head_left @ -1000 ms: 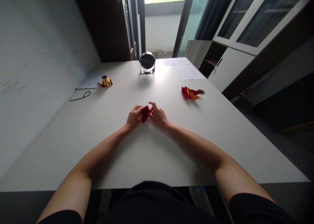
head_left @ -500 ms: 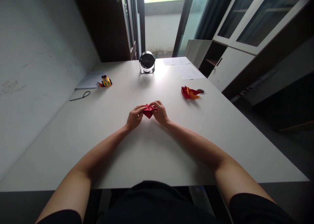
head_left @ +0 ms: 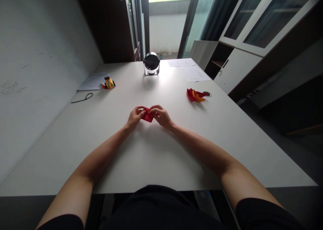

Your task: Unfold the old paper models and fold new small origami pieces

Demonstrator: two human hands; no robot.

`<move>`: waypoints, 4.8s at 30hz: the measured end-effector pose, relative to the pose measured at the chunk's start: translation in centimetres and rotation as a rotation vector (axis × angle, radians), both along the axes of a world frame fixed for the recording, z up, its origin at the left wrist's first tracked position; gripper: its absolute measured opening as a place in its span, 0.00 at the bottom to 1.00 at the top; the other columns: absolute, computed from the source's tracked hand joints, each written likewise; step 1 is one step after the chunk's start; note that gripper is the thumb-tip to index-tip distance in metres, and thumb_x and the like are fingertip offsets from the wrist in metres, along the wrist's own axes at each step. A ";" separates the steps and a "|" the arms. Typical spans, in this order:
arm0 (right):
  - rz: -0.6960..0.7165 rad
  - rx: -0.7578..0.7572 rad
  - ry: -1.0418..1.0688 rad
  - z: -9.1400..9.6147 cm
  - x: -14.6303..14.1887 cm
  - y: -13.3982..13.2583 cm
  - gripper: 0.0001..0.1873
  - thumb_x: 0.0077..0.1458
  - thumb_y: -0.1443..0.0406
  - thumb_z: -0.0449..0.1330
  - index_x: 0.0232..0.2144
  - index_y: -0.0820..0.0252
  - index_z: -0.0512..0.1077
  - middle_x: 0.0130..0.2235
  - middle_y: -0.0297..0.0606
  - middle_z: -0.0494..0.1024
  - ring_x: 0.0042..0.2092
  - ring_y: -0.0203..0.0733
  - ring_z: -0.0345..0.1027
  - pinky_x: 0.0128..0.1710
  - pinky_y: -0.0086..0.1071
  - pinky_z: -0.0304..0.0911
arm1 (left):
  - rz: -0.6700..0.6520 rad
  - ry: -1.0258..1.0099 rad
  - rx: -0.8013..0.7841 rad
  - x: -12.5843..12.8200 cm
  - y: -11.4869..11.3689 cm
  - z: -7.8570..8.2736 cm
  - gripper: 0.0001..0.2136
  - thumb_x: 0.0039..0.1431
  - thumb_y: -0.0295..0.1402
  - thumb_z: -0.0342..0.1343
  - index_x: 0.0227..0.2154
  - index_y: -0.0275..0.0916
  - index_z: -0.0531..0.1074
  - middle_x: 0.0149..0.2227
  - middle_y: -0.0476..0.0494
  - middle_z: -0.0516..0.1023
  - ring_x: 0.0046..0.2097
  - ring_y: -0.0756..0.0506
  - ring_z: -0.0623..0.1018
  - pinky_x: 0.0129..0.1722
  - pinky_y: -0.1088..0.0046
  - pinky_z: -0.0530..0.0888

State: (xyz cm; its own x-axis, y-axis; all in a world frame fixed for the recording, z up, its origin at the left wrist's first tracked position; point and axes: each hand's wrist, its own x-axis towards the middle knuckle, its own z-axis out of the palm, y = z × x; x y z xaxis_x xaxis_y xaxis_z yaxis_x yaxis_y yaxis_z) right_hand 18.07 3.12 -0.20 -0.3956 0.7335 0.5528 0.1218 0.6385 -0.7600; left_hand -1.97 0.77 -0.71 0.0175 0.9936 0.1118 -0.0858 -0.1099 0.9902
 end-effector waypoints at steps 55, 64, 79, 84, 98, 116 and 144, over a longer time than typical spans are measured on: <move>0.017 -0.279 -0.017 -0.5 1.4 1.4 0.11 0.59 0.57 0.59 0.35 0.58 0.72 0.30 0.35 0.78 0.33 0.38 0.71 0.36 0.31 0.65 | 0.176 0.088 0.003 -0.5 -0.3 0.2 0.22 0.49 0.52 0.67 0.32 0.34 0.81 0.29 0.43 0.81 0.30 0.47 0.77 0.30 0.73 0.73; 0.132 -0.180 -0.099 -0.5 0.9 0.6 0.09 0.57 0.60 0.62 0.36 0.58 0.78 0.36 0.37 0.82 0.37 0.40 0.75 0.40 0.34 0.68 | 0.047 0.114 -0.041 -0.1 -0.5 0.2 0.21 0.54 0.50 0.65 0.39 0.35 0.76 0.32 0.43 0.81 0.31 0.47 0.79 0.31 0.72 0.74; -0.053 -0.340 0.174 -1.5 1.1 2.1 0.13 0.54 0.55 0.65 0.34 0.60 0.75 0.31 0.36 0.79 0.32 0.39 0.72 0.35 0.35 0.70 | 0.002 0.204 0.084 0.5 -1.0 0.5 0.14 0.56 0.44 0.64 0.36 0.38 0.73 0.32 0.45 0.80 0.37 0.43 0.80 0.34 0.71 0.74; -0.039 -0.352 0.094 -1.2 0.9 1.6 0.19 0.54 0.49 0.65 0.31 0.59 0.74 0.31 0.38 0.79 0.34 0.42 0.74 0.35 0.35 0.70 | 0.042 0.220 0.141 0.2 -0.7 0.2 0.13 0.59 0.44 0.62 0.34 0.37 0.75 0.34 0.44 0.81 0.37 0.45 0.80 0.38 0.70 0.75; -0.114 -0.315 0.004 -1.5 0.8 1.6 0.16 0.56 0.52 0.63 0.38 0.57 0.76 0.26 0.32 0.75 0.28 0.36 0.67 0.30 0.30 0.63 | -0.008 0.163 0.122 0.4 -0.8 -0.3 0.18 0.60 0.41 0.61 0.49 0.39 0.72 0.37 0.42 0.84 0.40 0.43 0.83 0.44 0.64 0.78; -0.089 -0.253 -0.139 -0.6 0.6 0.7 0.14 0.56 0.54 0.63 0.34 0.58 0.73 0.26 0.30 0.73 0.28 0.35 0.61 0.29 0.29 0.55 | -0.018 0.251 0.033 0.3 -1.1 -0.1 0.19 0.59 0.47 0.61 0.41 0.35 0.80 0.36 0.41 0.83 0.36 0.44 0.80 0.35 0.71 0.76; -0.044 -0.323 -0.067 -0.5 0.7 0.4 0.20 0.56 0.48 0.62 0.29 0.59 0.70 0.26 0.33 0.71 0.29 0.36 0.62 0.28 0.30 0.58 | -0.185 0.262 0.024 0.0 -0.9 0.2 0.16 0.58 0.47 0.62 0.31 0.36 0.77 0.25 0.45 0.78 0.27 0.49 0.75 0.29 0.73 0.70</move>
State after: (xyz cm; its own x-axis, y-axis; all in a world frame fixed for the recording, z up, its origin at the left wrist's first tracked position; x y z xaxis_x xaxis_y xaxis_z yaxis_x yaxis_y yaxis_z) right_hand 18.73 3.56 -0.73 -0.3873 0.8836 0.2630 0.2006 0.3592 -0.9114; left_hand -1.92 -0.14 -0.56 0.2285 0.9680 0.1033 0.1511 -0.1401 0.9785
